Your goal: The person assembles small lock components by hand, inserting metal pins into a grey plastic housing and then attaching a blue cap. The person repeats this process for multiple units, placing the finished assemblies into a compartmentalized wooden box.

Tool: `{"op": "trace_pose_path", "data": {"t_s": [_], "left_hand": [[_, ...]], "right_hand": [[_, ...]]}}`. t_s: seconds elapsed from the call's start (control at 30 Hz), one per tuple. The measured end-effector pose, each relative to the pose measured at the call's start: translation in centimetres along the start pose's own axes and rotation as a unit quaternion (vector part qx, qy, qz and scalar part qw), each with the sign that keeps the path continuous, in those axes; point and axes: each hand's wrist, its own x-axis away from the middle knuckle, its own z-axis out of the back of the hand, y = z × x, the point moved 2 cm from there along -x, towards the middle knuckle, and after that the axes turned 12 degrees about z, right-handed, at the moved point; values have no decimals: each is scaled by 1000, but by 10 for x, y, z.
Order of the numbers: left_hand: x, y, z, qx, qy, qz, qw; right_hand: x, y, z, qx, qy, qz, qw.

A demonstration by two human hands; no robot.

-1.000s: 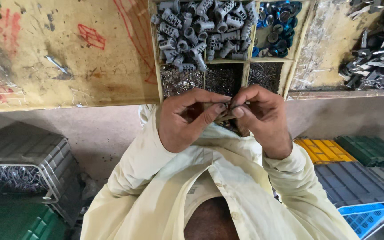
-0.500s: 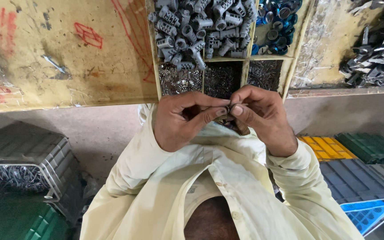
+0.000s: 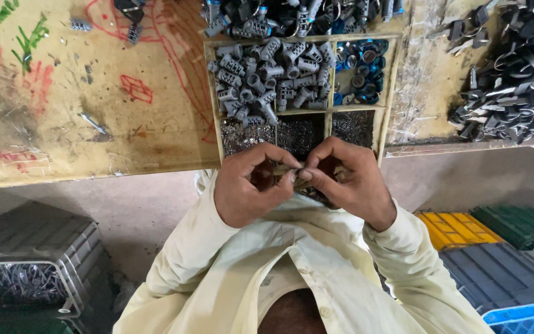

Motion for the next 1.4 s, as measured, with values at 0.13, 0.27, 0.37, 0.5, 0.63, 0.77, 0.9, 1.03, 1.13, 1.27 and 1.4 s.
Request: {"op": "trace_pose_path", "data": {"t_s": [0.13, 0.27, 0.37, 0.5, 0.63, 0.77, 0.9, 1.03, 1.13, 1.27, 1.4], "left_hand": [[0, -10, 0, 20, -9, -3, 1000], [0, -12, 2, 36, -20, 0, 999], [-1, -12, 3, 30, -20, -11, 999], [-2, -12, 3, 17, -10, -9, 1000], [-3, -10, 2, 4, -7, -18, 1000], [-1, -9, 2, 24, -24, -11, 999], [4, -10, 4, 67, -50, 25, 996], [3, -6, 0, 56, -66, 16, 996], [1, 0, -9, 50, -56, -11, 997], [2, 4, -14, 49, -47, -46, 997], [-3, 7, -25, 13, -41, -84, 996]], "right_hand": [[-4, -7, 0, 129, -5, 91, 987], [-8, -10, -4, 144, -9, 111, 983], [-10, -7, -4, 141, -6, 110, 984], [-8, 1, -3, 131, -3, 110, 985], [-8, 3, -4, 134, -8, 125, 983], [-14, -14, 0, 156, -29, 151, 976], [-13, -40, 23, 341, 0, 153, 927], [-12, -47, 35, 536, 12, 155, 830], [-7, -41, 33, 543, 3, 137, 829], [2, -36, 37, 505, 49, 144, 850], [9, -28, 40, 438, 61, 147, 885]]}}
